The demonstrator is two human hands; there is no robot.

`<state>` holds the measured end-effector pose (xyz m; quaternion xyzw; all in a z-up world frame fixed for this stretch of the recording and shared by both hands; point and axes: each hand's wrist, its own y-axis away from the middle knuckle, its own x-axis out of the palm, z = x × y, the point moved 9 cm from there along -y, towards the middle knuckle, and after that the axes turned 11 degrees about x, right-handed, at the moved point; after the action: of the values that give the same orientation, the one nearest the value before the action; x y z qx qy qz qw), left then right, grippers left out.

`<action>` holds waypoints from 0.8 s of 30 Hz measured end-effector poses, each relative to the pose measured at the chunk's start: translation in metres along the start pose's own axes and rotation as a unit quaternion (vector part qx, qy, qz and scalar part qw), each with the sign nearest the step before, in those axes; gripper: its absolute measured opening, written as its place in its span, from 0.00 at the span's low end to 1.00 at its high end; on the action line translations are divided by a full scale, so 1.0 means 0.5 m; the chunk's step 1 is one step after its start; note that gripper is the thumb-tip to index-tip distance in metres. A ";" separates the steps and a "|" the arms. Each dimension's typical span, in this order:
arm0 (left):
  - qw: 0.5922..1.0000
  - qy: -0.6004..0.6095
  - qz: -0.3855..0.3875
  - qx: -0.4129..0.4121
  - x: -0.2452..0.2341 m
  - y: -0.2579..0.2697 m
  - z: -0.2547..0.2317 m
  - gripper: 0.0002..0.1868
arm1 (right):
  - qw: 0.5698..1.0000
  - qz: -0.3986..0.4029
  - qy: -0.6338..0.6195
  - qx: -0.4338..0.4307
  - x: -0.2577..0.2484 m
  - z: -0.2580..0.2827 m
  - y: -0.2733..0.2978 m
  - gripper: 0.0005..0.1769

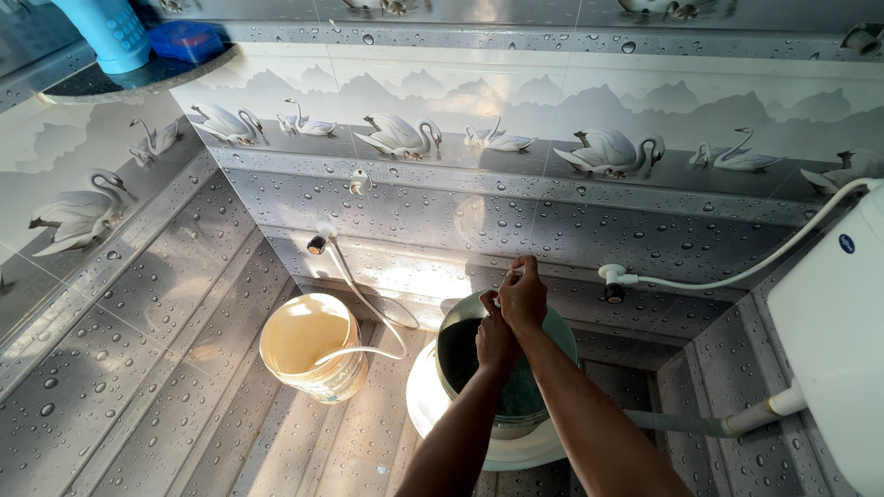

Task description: The person wipes a window and wall surfaces with a black cloth, then rinses the cloth in a bucket of water and wrings it out. The person repeats the wiping of the window and wall surfaces with the damp cloth.

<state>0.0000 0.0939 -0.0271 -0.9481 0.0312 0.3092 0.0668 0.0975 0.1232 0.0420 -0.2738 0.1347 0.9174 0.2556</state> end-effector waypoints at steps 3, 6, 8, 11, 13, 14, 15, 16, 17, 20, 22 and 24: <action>0.999 0.000 -0.031 0.024 0.018 -0.002 0.011 0.43 | 0.999 -0.032 0.039 0.006 0.010 -0.011 -0.015 0.08; 0.967 -0.084 -0.158 0.181 -0.010 0.007 -0.056 0.55 | 0.999 -0.040 -0.006 0.026 0.013 -0.034 -0.058 0.16; 0.966 -0.105 -0.141 0.191 -0.028 0.012 -0.086 0.60 | 0.997 0.002 -0.052 0.049 0.017 -0.052 -0.088 0.24; 0.998 -0.052 0.037 0.022 -0.045 0.011 -0.080 0.57 | 0.978 0.141 -0.136 0.066 0.039 -0.054 -0.101 0.35; 0.991 -0.043 0.110 -0.062 -0.070 0.015 -0.083 0.54 | 0.939 0.256 -0.223 0.048 0.044 -0.022 -0.088 0.40; 0.989 0.055 0.121 -0.062 -0.079 0.022 -0.092 0.48 | 0.918 0.316 -0.237 0.047 0.037 -0.013 -0.072 0.42; 0.978 0.152 0.130 -0.060 -0.088 0.024 -0.101 0.42 | 0.892 0.374 -0.251 0.046 0.016 -0.002 -0.056 0.45; 0.958 0.248 0.135 -0.056 -0.099 0.024 -0.112 0.37 | 0.862 0.431 -0.263 0.041 -0.004 0.020 -0.040 0.48; 0.931 0.324 0.164 -0.043 -0.107 0.030 -0.128 0.36 | 0.854 0.443 -0.272 -0.002 -0.044 0.048 -0.033 0.49; 0.813 0.523 0.253 -0.015 -0.129 0.065 -0.192 0.33 | 0.821 0.463 -0.317 -0.109 -0.144 0.134 0.016 0.50; 0.708 0.632 0.316 -0.008 -0.125 0.101 -0.249 0.34 | 0.797 0.459 -0.364 -0.146 -0.190 0.185 0.069 0.50; 0.602 0.714 0.353 0.048 -0.121 0.134 -0.321 0.37 | 0.611 0.594 -0.480 -0.209 -0.211 0.257 0.182 0.45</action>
<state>0.0377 0.0053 0.1298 -0.7777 0.4162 -0.4689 -0.0454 0.0684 0.0556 0.2165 0.2996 -0.0695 0.8719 -0.3810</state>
